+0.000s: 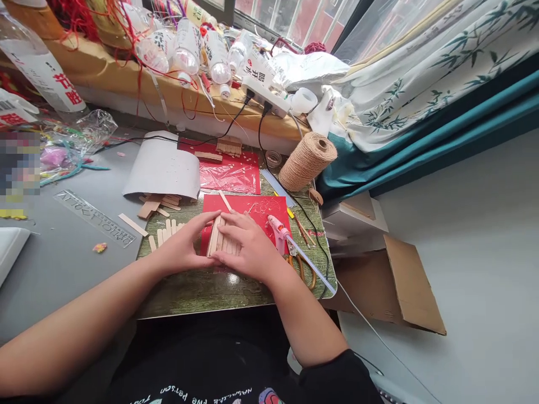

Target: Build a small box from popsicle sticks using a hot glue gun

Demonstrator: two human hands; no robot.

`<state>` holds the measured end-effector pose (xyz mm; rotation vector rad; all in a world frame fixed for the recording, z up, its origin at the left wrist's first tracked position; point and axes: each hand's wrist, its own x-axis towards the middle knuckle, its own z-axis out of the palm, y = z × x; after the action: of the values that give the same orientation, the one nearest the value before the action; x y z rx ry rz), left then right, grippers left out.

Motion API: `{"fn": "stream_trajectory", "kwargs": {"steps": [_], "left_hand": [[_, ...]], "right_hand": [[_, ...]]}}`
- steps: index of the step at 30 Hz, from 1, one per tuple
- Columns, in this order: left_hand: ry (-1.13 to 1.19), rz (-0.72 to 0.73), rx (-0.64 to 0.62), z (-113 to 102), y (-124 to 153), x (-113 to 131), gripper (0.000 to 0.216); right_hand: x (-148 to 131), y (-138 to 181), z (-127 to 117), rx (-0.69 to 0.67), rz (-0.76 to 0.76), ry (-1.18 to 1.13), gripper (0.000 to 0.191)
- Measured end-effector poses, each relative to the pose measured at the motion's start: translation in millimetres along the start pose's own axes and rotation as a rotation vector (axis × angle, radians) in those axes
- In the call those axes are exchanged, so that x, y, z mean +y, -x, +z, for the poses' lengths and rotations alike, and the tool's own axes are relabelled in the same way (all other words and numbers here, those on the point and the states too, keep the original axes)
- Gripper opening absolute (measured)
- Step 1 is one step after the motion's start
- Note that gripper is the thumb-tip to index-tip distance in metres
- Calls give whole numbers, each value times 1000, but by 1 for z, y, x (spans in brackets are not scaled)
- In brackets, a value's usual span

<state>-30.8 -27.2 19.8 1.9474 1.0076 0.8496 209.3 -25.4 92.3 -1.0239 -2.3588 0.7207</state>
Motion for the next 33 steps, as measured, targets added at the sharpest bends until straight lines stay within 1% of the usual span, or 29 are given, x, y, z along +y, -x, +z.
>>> {"fn": "stream_trajectory", "kwargs": {"steps": [2,4,6,8,10,13,16,19,23,27,33], "left_hand": [[4,11,6,1,1,0,106],[10,15,11,2,2,0,107],[15,5,17,3,3,1,110],[2,1,15,3,4,2,109],[-33,17,4,2,5,3,100],[-86,55,11,0,5,3,86],[-121,90,43,0,3,2,83],[-152,113,51,0,2,2,81],[-172,119,51,0,2,2,80],[-185,122,60,-1,1,3,78],[-204,118,66,-2,1,4,75]], "right_hand": [[-2,-1,-2,-11,0,25,52],[-3,2,-2,4,-31,66,53],[-3,7,1,61,-112,108,50],[-2,15,6,123,-208,138,40],[-1,23,11,152,-264,162,33],[2,30,16,171,-295,218,33],[4,31,18,159,-356,324,36],[3,32,20,155,-415,382,33],[1,34,23,192,-390,317,28],[-2,34,23,172,-343,231,25],[-1,34,22,149,-319,223,23]]}}
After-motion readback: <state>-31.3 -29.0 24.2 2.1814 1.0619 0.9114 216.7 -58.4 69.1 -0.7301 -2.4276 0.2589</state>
